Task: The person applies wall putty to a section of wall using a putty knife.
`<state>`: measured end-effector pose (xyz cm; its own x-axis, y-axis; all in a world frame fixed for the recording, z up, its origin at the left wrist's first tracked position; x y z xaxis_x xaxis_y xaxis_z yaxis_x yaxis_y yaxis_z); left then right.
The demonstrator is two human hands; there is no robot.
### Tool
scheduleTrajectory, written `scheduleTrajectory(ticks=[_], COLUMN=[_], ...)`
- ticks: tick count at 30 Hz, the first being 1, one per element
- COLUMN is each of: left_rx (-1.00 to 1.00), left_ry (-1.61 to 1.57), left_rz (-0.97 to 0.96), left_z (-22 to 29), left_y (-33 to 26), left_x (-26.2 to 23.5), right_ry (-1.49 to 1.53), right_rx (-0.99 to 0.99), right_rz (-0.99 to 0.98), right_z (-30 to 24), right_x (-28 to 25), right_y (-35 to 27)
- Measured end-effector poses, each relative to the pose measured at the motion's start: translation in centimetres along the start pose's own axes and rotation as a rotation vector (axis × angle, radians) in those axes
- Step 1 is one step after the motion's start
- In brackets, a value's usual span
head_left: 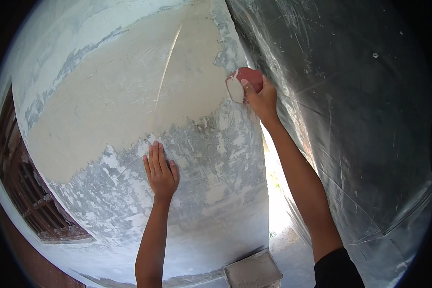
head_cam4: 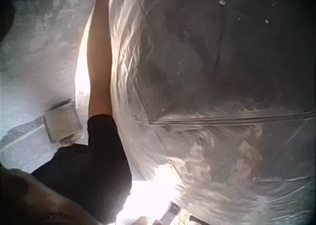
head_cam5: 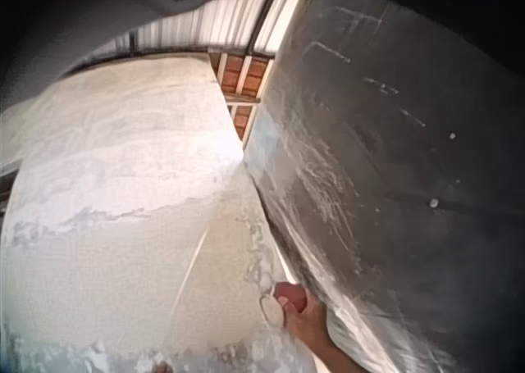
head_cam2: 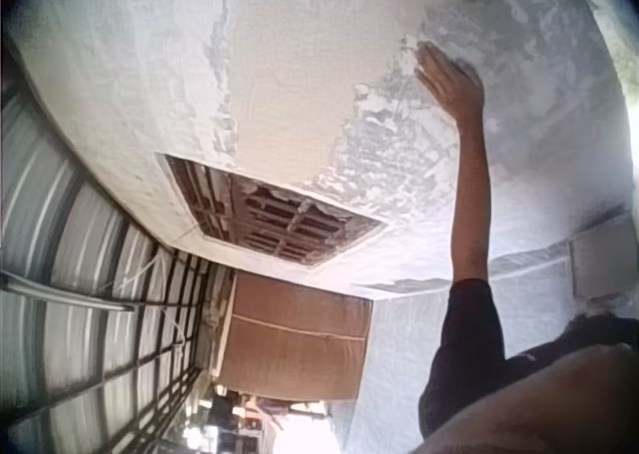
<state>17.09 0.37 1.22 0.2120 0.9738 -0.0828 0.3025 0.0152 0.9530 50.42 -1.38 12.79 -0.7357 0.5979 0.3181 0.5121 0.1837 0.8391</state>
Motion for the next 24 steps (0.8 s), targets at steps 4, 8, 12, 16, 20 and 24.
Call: scheduleTrajectory(ticks=[4,8,12,16,20,24], left_rx=[0.002,0.0,-0.003,-0.001,0.0,-0.002], left_ry=[0.014,0.007,0.013,0.008,-0.002,0.01], left_rz=[0.009,0.007,0.015,0.019,0.023,0.005], left_z=[0.0,-0.3,-0.1,-0.4,0.0,-0.2], left_y=[-0.1,-0.2,0.1,-0.3,0.0,-0.3], left_x=[0.4,0.4,0.3,0.5,0.4,0.4], right_ry=[0.143,-0.228,0.073,-0.105,0.024,0.224], right_rx=[-0.05,-0.044,0.098,-0.175,-0.003,-0.05], right_rz=[0.015,-0.323,0.103,-0.396,-0.008,-0.132], right_z=[-0.2,-0.4,-0.3,-1.0,0.1,0.3], right_x=[0.3,2.1,-0.4,2.8,-0.8,0.7], right_y=[-0.9,-1.9,0.1,-2.3,1.2,-0.6])
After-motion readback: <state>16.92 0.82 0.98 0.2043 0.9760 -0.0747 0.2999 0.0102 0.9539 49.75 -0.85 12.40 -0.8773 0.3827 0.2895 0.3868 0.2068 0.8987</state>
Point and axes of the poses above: each hand's wrist, its own y-axis towards the middle knuckle, its own x-axis out of the palm, z = x × y, the point moved 3 cm from there along y, towards the middle knuckle, and after that the axes turned 6 degrees about y, right-handed, at the moved point
